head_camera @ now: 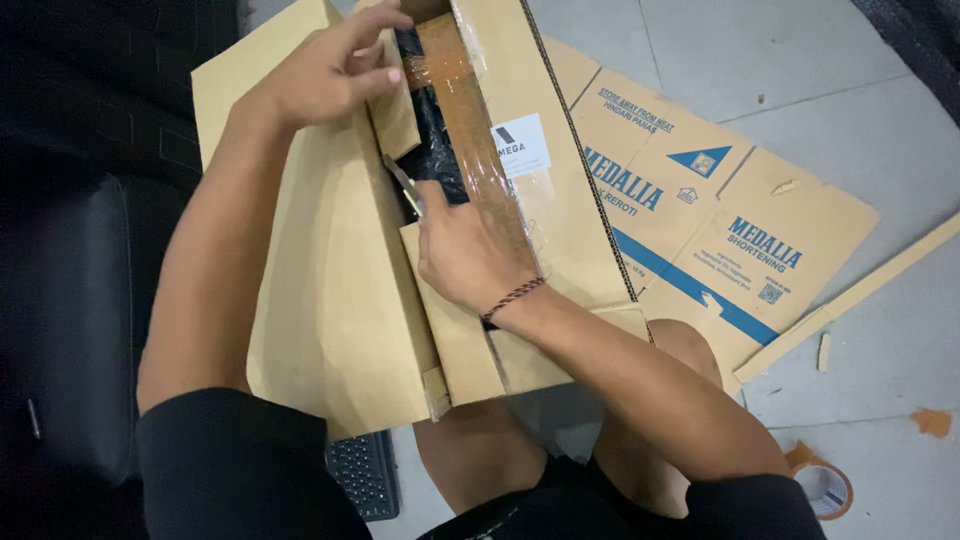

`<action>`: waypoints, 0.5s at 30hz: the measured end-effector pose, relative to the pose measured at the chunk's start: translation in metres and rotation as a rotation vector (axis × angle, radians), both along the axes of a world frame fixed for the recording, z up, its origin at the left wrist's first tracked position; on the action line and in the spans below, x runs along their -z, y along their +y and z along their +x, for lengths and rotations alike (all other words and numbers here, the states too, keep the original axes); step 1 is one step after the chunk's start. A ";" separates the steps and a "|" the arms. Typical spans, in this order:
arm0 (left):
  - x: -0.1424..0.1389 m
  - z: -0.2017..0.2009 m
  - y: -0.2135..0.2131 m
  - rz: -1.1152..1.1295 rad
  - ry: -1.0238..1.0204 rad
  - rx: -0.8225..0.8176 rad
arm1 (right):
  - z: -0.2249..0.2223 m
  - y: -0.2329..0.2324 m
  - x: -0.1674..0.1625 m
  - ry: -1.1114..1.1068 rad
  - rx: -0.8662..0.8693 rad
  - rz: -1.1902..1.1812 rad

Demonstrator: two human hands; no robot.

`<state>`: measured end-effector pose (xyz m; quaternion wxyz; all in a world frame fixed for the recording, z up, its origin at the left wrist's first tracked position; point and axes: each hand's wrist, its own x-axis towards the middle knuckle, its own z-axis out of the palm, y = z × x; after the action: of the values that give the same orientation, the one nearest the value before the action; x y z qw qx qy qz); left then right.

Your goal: The person sits on the floor and cuts the tape on a large cardboard box with a utility knife, folds the flaps flat, and wraps orange packing tape around the flattened box to secure it. They rotate the box repeatedly to apply tape bands around it.

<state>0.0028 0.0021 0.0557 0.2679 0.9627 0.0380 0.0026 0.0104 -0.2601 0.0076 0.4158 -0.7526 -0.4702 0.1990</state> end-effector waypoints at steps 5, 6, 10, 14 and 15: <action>0.023 0.005 0.010 0.411 0.104 -0.139 | 0.002 0.003 -0.006 -0.007 -0.026 -0.117; 0.027 0.007 0.012 0.439 0.064 -0.146 | 0.003 0.003 -0.007 0.002 -0.030 -0.148; 0.038 0.014 0.019 0.548 -0.074 -0.141 | 0.008 0.004 -0.008 0.063 -0.028 -0.069; 0.047 0.008 0.031 0.147 0.001 -0.252 | 0.007 0.003 -0.004 0.021 -0.019 -0.047; 0.049 0.007 0.034 0.205 0.005 -0.235 | 0.007 0.002 -0.003 0.001 -0.009 -0.025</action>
<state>0.0093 0.0357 0.0068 0.1659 0.9739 0.1506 0.0352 0.0170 -0.2576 0.0108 0.4059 -0.7555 -0.4707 0.2071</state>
